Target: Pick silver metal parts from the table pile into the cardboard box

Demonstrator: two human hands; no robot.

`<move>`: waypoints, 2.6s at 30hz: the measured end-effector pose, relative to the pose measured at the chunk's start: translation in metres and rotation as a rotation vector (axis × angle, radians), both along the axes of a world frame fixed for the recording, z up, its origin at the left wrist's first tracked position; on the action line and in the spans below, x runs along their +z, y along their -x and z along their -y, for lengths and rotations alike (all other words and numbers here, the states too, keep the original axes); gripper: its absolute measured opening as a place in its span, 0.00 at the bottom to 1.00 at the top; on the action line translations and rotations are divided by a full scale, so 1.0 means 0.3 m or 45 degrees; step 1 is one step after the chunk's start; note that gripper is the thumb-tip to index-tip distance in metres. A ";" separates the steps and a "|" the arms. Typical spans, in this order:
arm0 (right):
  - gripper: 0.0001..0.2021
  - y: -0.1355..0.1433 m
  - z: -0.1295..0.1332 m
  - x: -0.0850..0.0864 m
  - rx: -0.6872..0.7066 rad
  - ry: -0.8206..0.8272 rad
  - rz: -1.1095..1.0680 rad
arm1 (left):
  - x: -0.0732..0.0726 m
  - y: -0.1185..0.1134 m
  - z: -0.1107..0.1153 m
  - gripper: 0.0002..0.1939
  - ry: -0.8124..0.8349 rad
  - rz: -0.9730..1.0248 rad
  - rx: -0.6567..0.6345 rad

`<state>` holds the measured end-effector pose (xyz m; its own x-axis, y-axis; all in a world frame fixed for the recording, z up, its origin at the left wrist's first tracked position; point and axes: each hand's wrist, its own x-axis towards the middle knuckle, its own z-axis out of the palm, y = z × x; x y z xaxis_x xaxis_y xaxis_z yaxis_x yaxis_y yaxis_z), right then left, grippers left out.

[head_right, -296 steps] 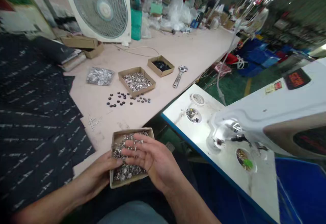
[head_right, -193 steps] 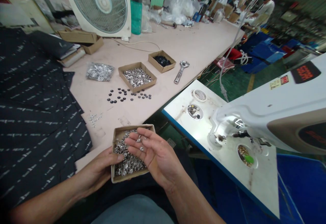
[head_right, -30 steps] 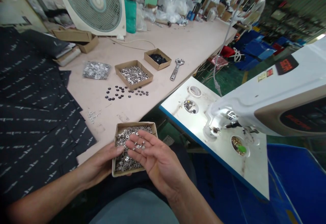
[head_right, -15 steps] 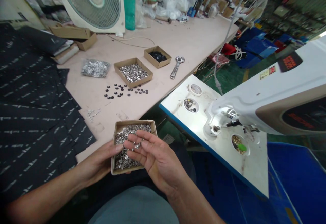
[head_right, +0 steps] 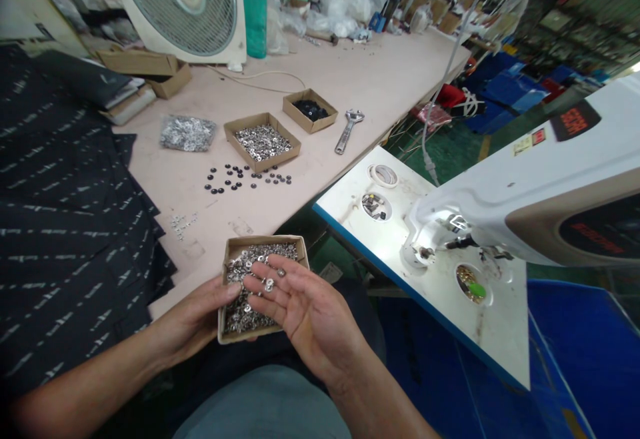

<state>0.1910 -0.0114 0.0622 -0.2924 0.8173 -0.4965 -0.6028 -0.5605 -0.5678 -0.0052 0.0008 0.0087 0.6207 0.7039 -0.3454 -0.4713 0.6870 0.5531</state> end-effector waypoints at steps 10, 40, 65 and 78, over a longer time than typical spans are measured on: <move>0.15 -0.002 -0.003 0.004 0.003 -0.019 0.039 | -0.009 -0.003 0.003 0.28 0.009 0.022 0.017; 0.14 0.002 -0.009 0.008 -0.035 -0.024 0.089 | -0.003 0.000 0.002 0.29 -0.010 0.008 0.001; 0.15 0.008 -0.020 0.008 -0.035 -0.050 0.119 | -0.008 -0.002 0.001 0.29 -0.018 -0.024 0.007; 0.14 0.013 -0.019 0.009 -0.025 -0.056 0.101 | -0.019 0.004 0.007 0.29 -0.029 -0.025 0.002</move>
<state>0.1872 -0.0057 0.0650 -0.2372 0.8440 -0.4810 -0.5657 -0.5225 -0.6379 -0.0065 -0.0012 0.0032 0.6127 0.7128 -0.3413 -0.4616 0.6734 0.5775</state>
